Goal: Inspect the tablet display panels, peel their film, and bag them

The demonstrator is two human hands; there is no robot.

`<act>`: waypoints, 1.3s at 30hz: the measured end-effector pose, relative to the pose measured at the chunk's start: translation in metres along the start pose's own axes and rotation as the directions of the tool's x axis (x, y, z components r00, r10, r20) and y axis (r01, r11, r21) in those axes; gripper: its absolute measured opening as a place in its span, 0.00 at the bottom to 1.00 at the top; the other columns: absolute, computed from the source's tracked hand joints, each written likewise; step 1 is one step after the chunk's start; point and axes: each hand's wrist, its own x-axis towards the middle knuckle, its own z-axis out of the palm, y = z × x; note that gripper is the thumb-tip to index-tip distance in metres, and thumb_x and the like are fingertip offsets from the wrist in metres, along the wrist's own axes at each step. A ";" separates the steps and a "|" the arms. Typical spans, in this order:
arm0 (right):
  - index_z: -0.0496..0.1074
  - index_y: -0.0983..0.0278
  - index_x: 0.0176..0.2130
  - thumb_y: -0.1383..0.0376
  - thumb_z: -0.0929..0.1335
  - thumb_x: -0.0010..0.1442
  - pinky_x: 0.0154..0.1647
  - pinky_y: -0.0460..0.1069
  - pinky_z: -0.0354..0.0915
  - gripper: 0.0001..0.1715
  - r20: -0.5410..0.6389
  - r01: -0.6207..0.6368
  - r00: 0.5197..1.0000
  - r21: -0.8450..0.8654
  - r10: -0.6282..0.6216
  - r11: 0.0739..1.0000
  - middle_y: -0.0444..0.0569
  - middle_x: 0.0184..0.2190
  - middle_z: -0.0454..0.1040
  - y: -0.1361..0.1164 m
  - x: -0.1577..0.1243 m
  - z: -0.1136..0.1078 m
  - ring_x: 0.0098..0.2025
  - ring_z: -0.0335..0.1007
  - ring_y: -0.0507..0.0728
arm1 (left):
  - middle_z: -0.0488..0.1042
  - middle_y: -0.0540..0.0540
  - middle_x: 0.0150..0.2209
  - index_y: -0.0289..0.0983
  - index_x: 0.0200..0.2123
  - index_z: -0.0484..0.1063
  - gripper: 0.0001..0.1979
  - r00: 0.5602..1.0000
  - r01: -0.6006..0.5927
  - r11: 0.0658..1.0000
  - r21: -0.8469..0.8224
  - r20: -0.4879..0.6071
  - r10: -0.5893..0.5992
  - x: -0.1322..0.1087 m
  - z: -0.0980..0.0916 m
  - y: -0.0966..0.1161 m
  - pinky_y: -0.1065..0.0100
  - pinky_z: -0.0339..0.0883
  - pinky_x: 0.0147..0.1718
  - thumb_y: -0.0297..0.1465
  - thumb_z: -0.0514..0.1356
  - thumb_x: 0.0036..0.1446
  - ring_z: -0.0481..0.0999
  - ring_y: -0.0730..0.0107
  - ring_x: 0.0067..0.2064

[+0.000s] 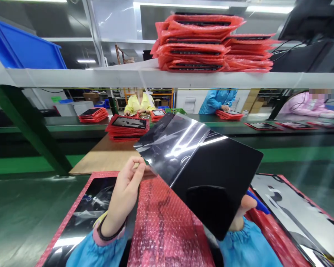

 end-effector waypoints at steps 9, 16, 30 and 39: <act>0.76 0.52 0.44 0.34 0.65 0.48 0.54 0.65 0.68 0.34 0.145 -0.128 0.985 0.291 0.088 0.948 0.49 0.46 0.79 -0.020 0.001 0.023 0.52 0.72 0.70 | 0.75 0.51 0.38 0.38 0.35 0.72 0.03 0.909 -0.209 0.833 -0.512 -0.416 -0.028 -0.003 0.010 -0.003 0.70 0.71 0.45 0.31 0.62 0.57 0.76 0.73 0.42; 0.57 0.48 0.63 0.62 0.74 0.53 0.67 0.59 0.52 0.43 0.219 0.103 0.965 0.171 -0.140 0.980 0.42 0.64 0.61 -0.060 -0.018 0.062 0.68 0.49 0.63 | 0.71 0.51 0.34 0.39 0.33 0.68 0.05 0.815 -0.455 0.826 -0.332 -0.528 0.237 -0.013 0.007 0.011 0.66 0.71 0.41 0.31 0.55 0.62 0.74 0.71 0.36; 0.52 0.52 0.66 0.66 0.71 0.59 0.68 0.58 0.50 0.42 0.280 0.163 0.942 0.099 -0.185 0.982 0.46 0.67 0.55 -0.050 -0.027 0.057 0.69 0.48 0.60 | 0.72 0.49 0.32 0.38 0.31 0.69 0.05 0.821 -0.452 0.806 -0.383 -0.533 0.206 -0.009 -0.003 0.014 0.64 0.72 0.37 0.30 0.55 0.59 0.73 0.67 0.35; 0.58 0.49 0.61 0.65 0.69 0.60 0.54 0.55 0.67 0.33 0.478 0.037 0.860 0.287 -0.177 0.957 0.49 0.58 0.69 -0.043 -0.022 0.054 0.58 0.67 0.61 | 0.72 0.51 0.31 0.37 0.30 0.70 0.04 0.827 -0.402 0.821 -0.406 -0.545 0.135 0.012 -0.018 0.009 0.64 0.69 0.42 0.30 0.57 0.55 0.73 0.68 0.36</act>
